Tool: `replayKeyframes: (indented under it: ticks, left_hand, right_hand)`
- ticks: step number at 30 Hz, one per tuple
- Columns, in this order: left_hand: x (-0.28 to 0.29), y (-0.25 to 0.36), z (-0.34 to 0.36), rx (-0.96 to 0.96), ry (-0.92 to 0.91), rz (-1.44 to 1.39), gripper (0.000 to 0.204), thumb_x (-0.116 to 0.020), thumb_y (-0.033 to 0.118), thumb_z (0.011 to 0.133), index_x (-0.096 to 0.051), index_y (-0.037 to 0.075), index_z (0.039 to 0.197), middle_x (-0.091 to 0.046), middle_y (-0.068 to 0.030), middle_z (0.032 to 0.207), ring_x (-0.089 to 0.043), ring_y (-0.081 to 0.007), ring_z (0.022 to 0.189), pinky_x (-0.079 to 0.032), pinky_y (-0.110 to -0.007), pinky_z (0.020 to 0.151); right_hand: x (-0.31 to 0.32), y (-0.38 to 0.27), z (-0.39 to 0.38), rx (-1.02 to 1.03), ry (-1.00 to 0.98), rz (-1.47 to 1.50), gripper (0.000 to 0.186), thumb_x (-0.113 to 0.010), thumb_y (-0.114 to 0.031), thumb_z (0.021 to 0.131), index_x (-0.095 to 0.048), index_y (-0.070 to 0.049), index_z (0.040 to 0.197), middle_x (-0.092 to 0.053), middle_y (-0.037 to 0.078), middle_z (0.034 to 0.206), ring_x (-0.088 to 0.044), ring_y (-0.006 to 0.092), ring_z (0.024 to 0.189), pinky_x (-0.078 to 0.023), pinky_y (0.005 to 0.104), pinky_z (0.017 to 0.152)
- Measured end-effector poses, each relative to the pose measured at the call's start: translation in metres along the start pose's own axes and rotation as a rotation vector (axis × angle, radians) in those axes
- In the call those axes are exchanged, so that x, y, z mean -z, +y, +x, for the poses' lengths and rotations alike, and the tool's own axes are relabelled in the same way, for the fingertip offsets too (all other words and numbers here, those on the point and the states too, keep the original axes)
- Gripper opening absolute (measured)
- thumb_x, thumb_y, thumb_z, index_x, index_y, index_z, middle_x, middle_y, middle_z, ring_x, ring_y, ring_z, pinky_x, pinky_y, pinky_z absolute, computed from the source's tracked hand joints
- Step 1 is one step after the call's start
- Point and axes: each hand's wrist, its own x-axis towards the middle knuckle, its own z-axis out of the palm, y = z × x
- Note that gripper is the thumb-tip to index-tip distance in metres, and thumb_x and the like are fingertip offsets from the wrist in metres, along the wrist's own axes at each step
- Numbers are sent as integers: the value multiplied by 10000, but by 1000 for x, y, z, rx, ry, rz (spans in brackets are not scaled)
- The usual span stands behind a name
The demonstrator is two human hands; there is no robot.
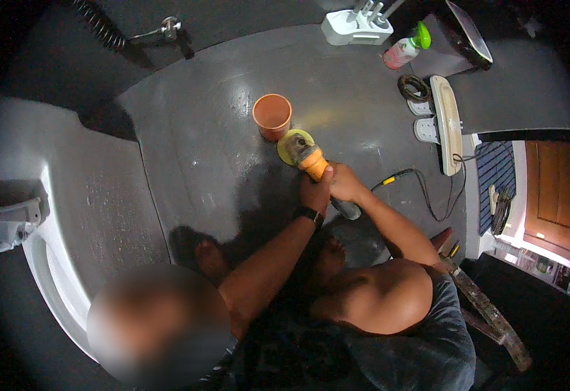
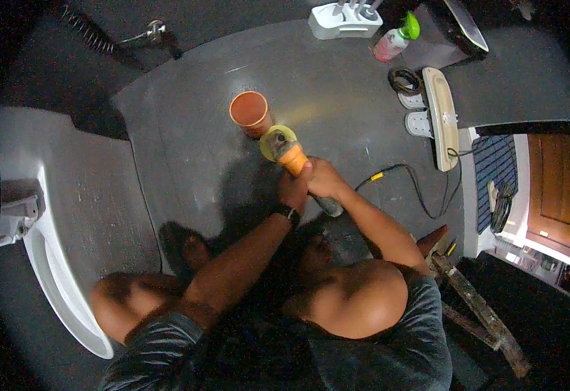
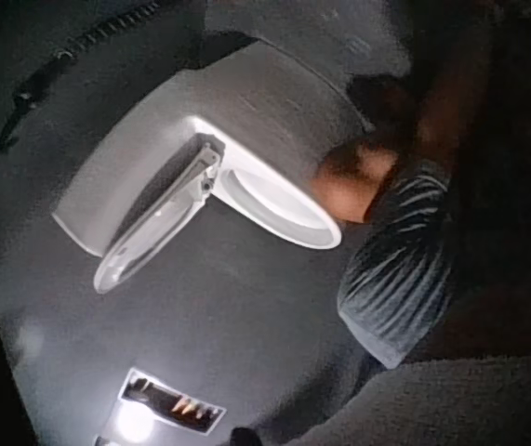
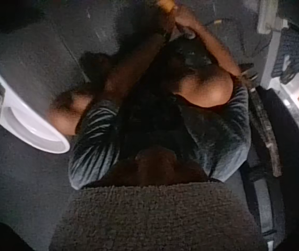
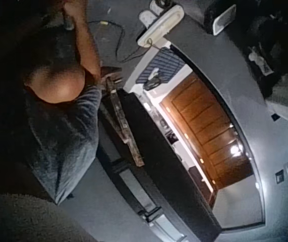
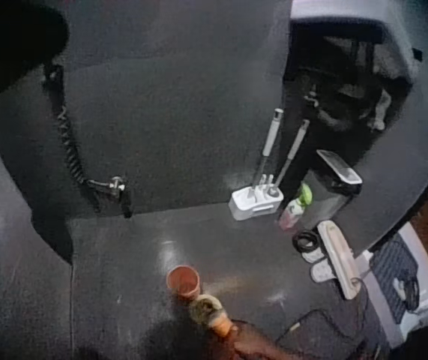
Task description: The person uses an angle grinder to grind a circular area on the floor around a small orange cup. They move the tool in circular motions, occasionally repositioning the cup and adjusting their stance while seated on the floor.
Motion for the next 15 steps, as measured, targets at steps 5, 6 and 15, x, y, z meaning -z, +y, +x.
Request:
replayKeyframes:
  ticks: [5, 6, 15]
  left_hand:
    - [-4, -32, 31, -136, -59, -198, 529, -736, 369, 890, -576, -2, 1231, -662, -98, 1138, -641, -208, 1010, -501, -353, 883]
    - [-9, -33, 28, -82, -28, -125, 539, -736, 370, 893, -568, -1, 1245, -657, -101, 1156, -637, -208, 1024, -498, -352, 893]
    - [-8, -41, 43, -21, -69, -180, 583, -724, 387, 905, -554, 5, 1312, -640, -107, 1242, -615, -222, 1126, -458, -356, 973]
  right_hand:
    - [-7, 17, 12, 96, 76, -64, 370, -626, -304, 860, -647, -14, 1090, -679, 253, 1054, -643, 438, 1016, -520, 466, 851]
    - [-4, 24, 11, 99, 74, -71, 351, -635, -274, 854, -649, -14, 1089, -680, 253, 1055, -644, 436, 1015, -521, 462, 852]
    - [5, 15, 10, 133, 44, 106, 303, -676, -179, 806, -668, -17, 1061, -701, 241, 1018, -669, 413, 989, -533, 434, 828]
